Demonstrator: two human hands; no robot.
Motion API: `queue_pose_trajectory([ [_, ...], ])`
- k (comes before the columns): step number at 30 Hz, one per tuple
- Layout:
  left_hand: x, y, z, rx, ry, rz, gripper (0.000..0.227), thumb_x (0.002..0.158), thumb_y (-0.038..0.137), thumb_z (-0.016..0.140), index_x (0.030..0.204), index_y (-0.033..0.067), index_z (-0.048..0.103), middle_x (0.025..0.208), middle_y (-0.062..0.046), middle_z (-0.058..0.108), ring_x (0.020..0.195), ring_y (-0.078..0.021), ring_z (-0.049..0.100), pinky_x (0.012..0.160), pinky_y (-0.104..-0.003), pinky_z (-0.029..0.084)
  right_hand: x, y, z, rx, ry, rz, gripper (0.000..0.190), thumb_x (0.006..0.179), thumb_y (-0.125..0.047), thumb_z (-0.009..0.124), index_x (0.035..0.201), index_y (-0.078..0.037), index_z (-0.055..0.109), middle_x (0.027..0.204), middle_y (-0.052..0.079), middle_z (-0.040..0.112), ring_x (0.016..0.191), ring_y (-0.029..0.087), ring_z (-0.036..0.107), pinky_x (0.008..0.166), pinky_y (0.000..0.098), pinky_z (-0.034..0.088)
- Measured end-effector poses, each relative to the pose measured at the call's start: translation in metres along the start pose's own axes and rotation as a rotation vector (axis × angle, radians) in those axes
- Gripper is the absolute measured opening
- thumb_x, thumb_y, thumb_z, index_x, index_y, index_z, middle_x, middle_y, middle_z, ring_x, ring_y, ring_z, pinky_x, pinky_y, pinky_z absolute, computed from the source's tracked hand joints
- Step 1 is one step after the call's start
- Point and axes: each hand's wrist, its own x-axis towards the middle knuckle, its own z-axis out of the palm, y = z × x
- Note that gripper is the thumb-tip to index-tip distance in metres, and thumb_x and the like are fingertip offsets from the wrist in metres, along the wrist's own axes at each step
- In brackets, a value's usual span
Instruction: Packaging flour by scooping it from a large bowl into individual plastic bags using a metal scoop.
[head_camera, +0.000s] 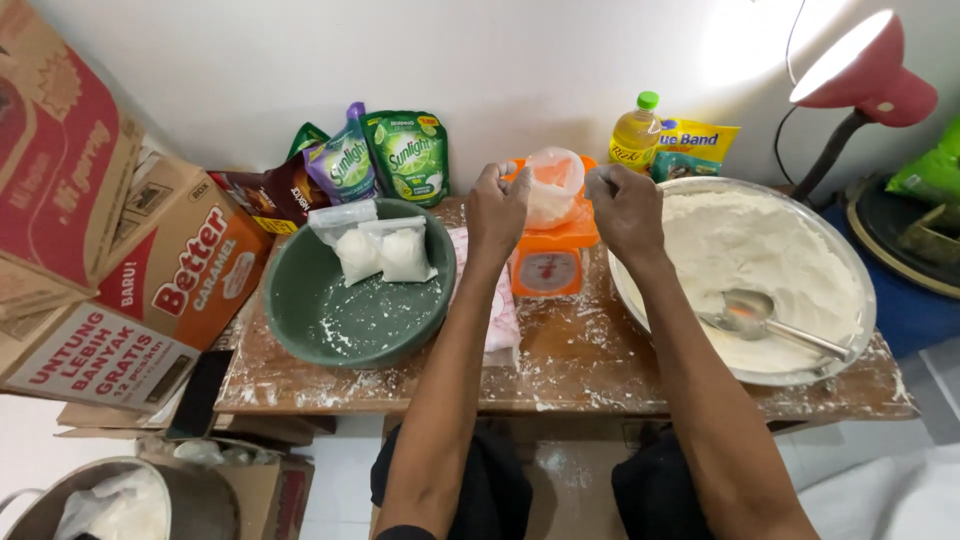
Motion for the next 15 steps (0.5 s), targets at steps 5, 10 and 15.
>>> queue_pose_trajectory([
  [5, 0.003, 0.005, 0.007, 0.098, -0.007, 0.029, 0.052, 0.096, 0.04, 0.06, 0.125, -0.0029, 0.067, 0.079, -0.015, 0.069, 0.088, -0.0385, 0.072, 0.082, -0.051, 0.054, 0.002, 0.002, 0.013, -0.117, 0.028, -0.016, 0.038, 0.102, -0.042, 0.067, 0.113, -0.007, 0.076, 0.091, 0.014, 0.073, 0.105, 0.041, 0.066, 0.097, 0.0586, 0.051],
  [10, 0.014, -0.012, 0.023, 0.101, -0.005, 0.031, 0.054, 0.092, 0.046, 0.062, 0.121, 0.002, 0.071, 0.079, -0.011, 0.07, 0.09, -0.0374, 0.073, 0.081, -0.049, 0.056, 0.006, 0.009, 0.024, -0.194, -0.014, 0.034, 0.052, 0.103, -0.058, 0.064, 0.105, -0.007, 0.077, 0.087, 0.006, 0.07, 0.106, 0.037, 0.065, 0.098, 0.0593, 0.048],
  [15, 0.02, -0.02, 0.033, 0.064, 0.043, 0.029, 0.046, 0.089, 0.04, 0.068, 0.114, 0.0018, 0.074, 0.079, -0.012, 0.072, 0.091, -0.0388, 0.073, 0.08, -0.049, 0.056, 0.008, 0.018, 0.03, -0.134, 0.004, 0.038, 0.056, 0.102, -0.056, 0.068, 0.071, -0.01, 0.063, 0.064, 0.01, 0.06, 0.079, 0.04, 0.066, 0.08, 0.0538, 0.049],
])
